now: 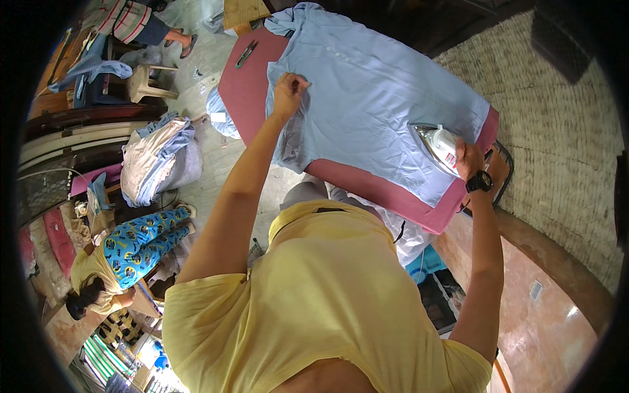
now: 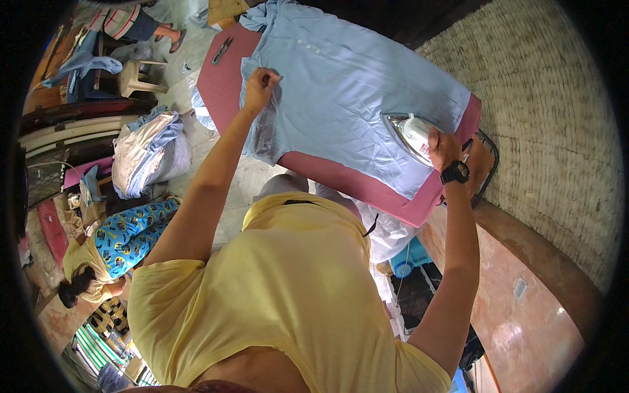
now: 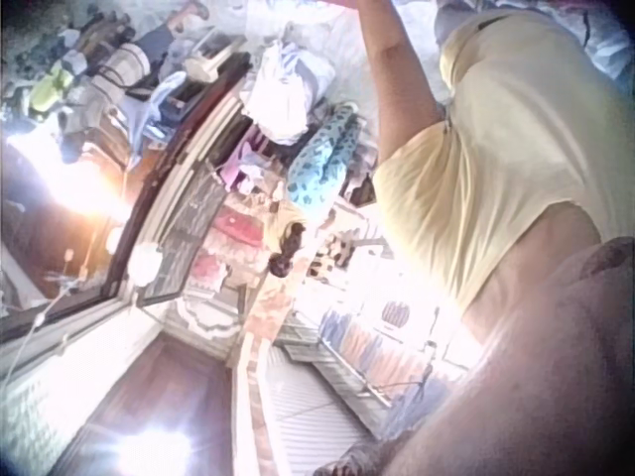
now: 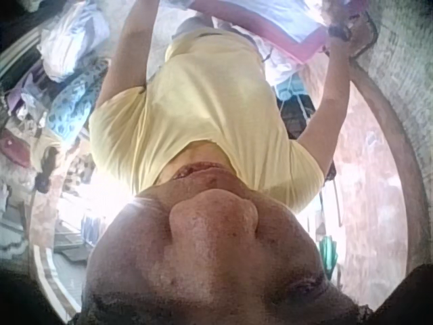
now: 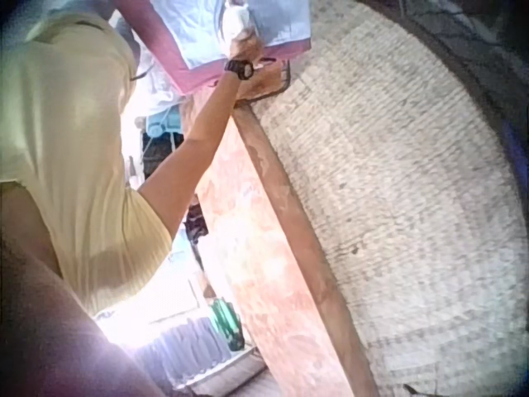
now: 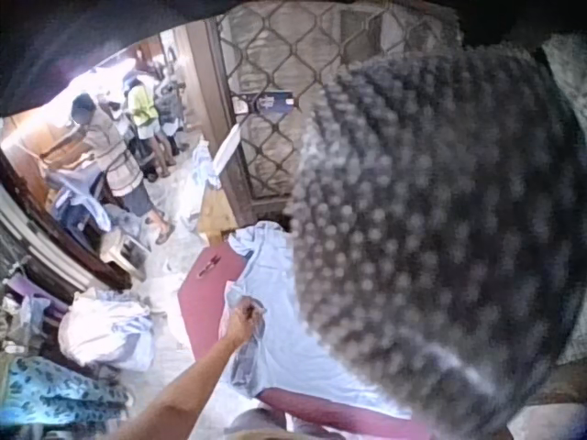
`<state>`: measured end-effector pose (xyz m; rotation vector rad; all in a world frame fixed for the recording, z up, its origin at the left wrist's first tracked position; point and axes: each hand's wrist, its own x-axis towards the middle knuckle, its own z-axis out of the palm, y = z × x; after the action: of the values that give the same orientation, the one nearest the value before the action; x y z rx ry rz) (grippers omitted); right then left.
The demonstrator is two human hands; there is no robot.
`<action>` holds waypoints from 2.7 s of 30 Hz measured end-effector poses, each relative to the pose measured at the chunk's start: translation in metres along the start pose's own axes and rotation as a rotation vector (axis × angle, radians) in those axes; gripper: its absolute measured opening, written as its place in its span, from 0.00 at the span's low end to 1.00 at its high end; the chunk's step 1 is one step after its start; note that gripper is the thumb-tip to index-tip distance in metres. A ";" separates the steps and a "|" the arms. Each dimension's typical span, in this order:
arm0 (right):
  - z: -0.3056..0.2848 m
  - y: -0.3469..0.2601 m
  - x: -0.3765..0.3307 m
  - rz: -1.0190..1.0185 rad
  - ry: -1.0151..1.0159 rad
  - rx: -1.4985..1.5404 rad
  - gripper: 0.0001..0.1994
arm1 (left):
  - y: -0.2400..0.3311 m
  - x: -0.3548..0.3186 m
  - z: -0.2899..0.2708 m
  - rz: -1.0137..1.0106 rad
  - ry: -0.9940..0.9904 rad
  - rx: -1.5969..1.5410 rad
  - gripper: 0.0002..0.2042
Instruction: The person irons a blue collared shirt on a padded surface, smoothing the fabric with their hands and using an iron on the front panels and around the buttons.
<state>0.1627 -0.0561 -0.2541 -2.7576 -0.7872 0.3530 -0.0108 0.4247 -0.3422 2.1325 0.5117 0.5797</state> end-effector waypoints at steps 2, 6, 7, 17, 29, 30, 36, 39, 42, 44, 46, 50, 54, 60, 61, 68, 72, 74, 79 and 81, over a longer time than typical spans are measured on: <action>0.000 0.000 -0.002 -0.006 0.019 -0.002 0.29 | -0.010 -0.003 -0.008 -0.090 0.097 -0.022 0.06; -0.001 -0.002 -0.004 0.005 0.031 -0.002 0.31 | 0.000 -0.009 -0.035 -0.167 0.145 0.031 0.03; -0.001 -0.002 -0.004 0.006 0.031 0.004 0.31 | 0.008 -0.007 -0.034 -0.087 0.103 0.026 0.04; -0.004 0.009 -0.003 0.040 -0.002 -0.115 0.33 | -0.004 0.000 0.006 0.039 0.120 0.037 0.02; 0.000 -0.001 -0.003 0.027 0.094 -0.073 0.34 | -0.008 -0.004 -0.036 0.026 0.083 0.227 0.07; 0.000 0.000 -0.004 0.013 0.099 -0.067 0.34 | -0.010 -0.002 -0.030 0.018 0.098 0.271 0.07; 0.004 0.010 -0.003 0.019 0.083 -0.081 0.34 | -0.029 0.005 -0.029 -0.184 0.131 0.015 0.04; 0.002 0.006 -0.003 0.034 0.074 -0.062 0.33 | -0.045 -0.005 -0.041 -0.309 0.250 -0.300 0.05; -0.001 -0.002 -0.004 0.052 0.066 -0.067 0.32 | -0.066 -0.031 -0.077 -0.291 0.405 -0.397 0.05; 0.003 0.007 -0.007 0.070 0.074 -0.064 0.32 | -0.077 -0.064 -0.110 -0.294 0.445 -0.399 0.06; -0.001 -0.002 -0.007 0.005 0.097 -0.061 0.32 | -0.090 -0.124 -0.150 -0.299 0.474 -0.155 0.08; 0.006 0.006 -0.008 0.007 0.130 -0.086 0.33 | -0.113 -0.224 -0.178 -0.721 0.346 0.771 0.14; -0.005 -0.017 -0.004 0.132 0.059 -0.091 0.35 | -0.055 -0.163 -0.128 -0.343 0.398 0.709 0.22; -0.012 0.007 0.002 0.130 -0.090 -0.169 0.35 | -0.030 -0.032 -0.046 -0.105 0.146 0.510 0.20; -0.015 0.014 -0.003 0.098 -0.049 -0.158 0.36 | -0.033 -0.025 -0.043 -0.135 0.088 0.505 0.20; -0.007 0.035 -0.024 0.072 0.159 -0.082 0.31 | -0.033 -0.020 -0.056 -0.080 0.363 0.036 0.14; 0.017 -0.014 0.009 -0.094 0.181 -0.125 0.25 | -0.041 -0.013 -0.058 -0.098 0.371 0.034 0.12; 0.012 -0.067 0.025 -0.204 0.027 0.010 0.23 | -0.045 -0.012 -0.055 -0.138 0.284 -0.034 0.11; 0.032 -0.208 0.062 -0.287 0.035 0.093 0.33 | -0.089 -0.002 -0.076 -0.255 -0.141 -0.410 0.05; 0.035 -0.236 0.074 -0.287 -0.002 0.191 0.31 | -0.042 0.021 -0.067 -0.287 -0.265 -0.360 0.10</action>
<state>0.0994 0.1842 -0.2274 -2.4251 -1.0728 0.3523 -0.0385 0.5017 -0.3358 1.7210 0.5087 0.2029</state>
